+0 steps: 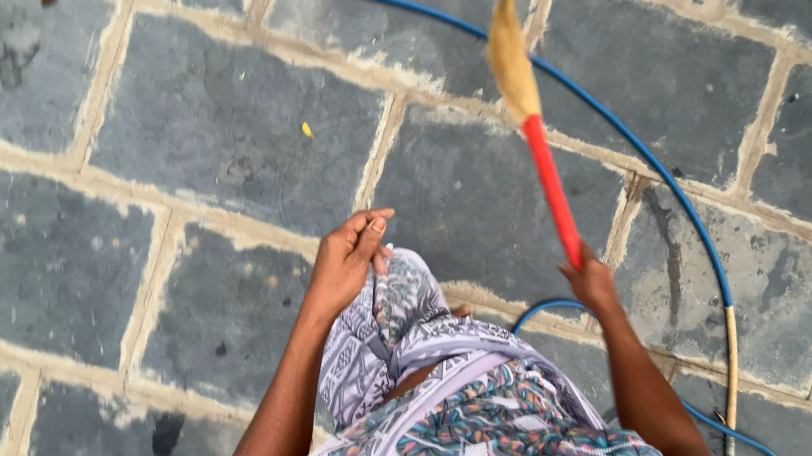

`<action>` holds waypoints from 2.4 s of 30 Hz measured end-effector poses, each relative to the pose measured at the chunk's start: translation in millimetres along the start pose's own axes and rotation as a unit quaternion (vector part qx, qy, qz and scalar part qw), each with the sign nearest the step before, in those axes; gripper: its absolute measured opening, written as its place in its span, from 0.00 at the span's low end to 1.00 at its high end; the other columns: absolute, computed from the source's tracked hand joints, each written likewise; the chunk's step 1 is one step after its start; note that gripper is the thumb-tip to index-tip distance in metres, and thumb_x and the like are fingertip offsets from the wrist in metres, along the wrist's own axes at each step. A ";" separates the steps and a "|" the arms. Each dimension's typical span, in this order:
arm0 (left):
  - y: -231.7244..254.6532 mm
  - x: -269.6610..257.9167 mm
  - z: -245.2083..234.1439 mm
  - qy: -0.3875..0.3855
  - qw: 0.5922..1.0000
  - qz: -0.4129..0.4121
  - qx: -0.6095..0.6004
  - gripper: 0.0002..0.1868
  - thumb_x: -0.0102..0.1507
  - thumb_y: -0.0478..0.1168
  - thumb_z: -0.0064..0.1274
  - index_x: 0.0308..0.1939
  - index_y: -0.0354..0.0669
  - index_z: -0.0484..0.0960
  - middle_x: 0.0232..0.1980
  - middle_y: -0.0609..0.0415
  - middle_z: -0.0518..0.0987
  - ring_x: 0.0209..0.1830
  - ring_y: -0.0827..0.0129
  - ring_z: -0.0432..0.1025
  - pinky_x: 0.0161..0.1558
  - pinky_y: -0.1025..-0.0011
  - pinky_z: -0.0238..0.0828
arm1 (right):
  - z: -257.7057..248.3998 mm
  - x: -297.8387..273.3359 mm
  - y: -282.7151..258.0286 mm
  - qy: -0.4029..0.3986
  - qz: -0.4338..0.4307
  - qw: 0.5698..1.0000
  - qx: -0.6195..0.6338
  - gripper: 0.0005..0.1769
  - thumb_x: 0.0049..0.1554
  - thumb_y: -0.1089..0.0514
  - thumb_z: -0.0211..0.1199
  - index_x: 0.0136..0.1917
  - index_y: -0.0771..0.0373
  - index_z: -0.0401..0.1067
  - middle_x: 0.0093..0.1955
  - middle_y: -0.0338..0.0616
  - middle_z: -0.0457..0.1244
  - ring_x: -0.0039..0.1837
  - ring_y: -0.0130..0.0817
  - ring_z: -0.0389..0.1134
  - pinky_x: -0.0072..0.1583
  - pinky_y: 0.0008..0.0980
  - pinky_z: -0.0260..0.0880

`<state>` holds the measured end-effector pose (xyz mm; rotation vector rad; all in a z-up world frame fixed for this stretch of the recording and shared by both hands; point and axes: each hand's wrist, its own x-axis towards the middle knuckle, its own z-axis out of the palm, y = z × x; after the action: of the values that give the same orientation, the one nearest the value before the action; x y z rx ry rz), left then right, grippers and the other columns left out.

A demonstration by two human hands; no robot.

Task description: The person sweeps a stone-paved floor using a broom, moving debris around buckets and potted plants.

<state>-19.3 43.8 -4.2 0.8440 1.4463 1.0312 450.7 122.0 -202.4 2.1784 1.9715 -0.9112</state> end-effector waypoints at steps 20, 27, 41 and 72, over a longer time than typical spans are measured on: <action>81.2 121.6 126.3 0.046 0.993 -0.090 0.054 0.18 0.70 0.46 0.48 0.59 0.43 0.83 0.26 0.57 0.79 0.20 0.83 0.61 0.24 0.80 0.58 | -60.2 90.3 145.2 -0.099 0.272 0.935 0.203 0.20 0.54 0.54 0.67 0.59 0.61 0.73 0.34 0.50 0.68 0.35 0.41 0.70 0.38 0.40 0.67; 124.2 163.1 202.0 0.025 0.992 -0.093 0.086 0.19 0.69 0.47 0.49 0.60 0.45 0.82 0.27 0.59 0.79 0.20 0.83 0.61 0.23 0.80 0.59 | -65.1 238.9 -4.9 -0.208 -0.025 0.959 0.189 0.23 0.53 0.56 0.67 0.62 0.58 0.72 0.31 0.44 0.66 0.30 0.33 0.66 0.33 0.36 0.64; 99.9 116.1 182.0 0.195 0.972 -0.126 0.028 0.18 0.69 0.46 0.49 0.58 0.45 0.84 0.25 0.59 0.79 0.20 0.79 0.60 0.23 0.78 0.57 | -75.1 221.7 -17.2 -0.367 0.141 0.825 0.406 0.16 0.55 0.65 0.65 0.53 0.62 0.62 0.28 0.41 0.59 0.27 0.32 0.59 0.29 0.33 0.63; 34.6 33.5 85.9 0.327 0.939 -0.072 -0.083 0.19 0.69 0.47 0.47 0.58 0.40 0.82 0.42 0.59 0.83 0.30 0.79 0.75 0.30 0.78 0.68 | -46.0 316.7 -198.9 -0.187 -0.154 0.951 -0.193 0.25 0.51 0.53 0.74 0.58 0.67 0.75 0.46 0.61 0.72 0.46 0.50 0.76 0.47 0.45 0.75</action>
<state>59.8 99.2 15.3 0.2624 1.9029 1.3720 285.1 457.9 -244.3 1.4017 2.1013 -0.8071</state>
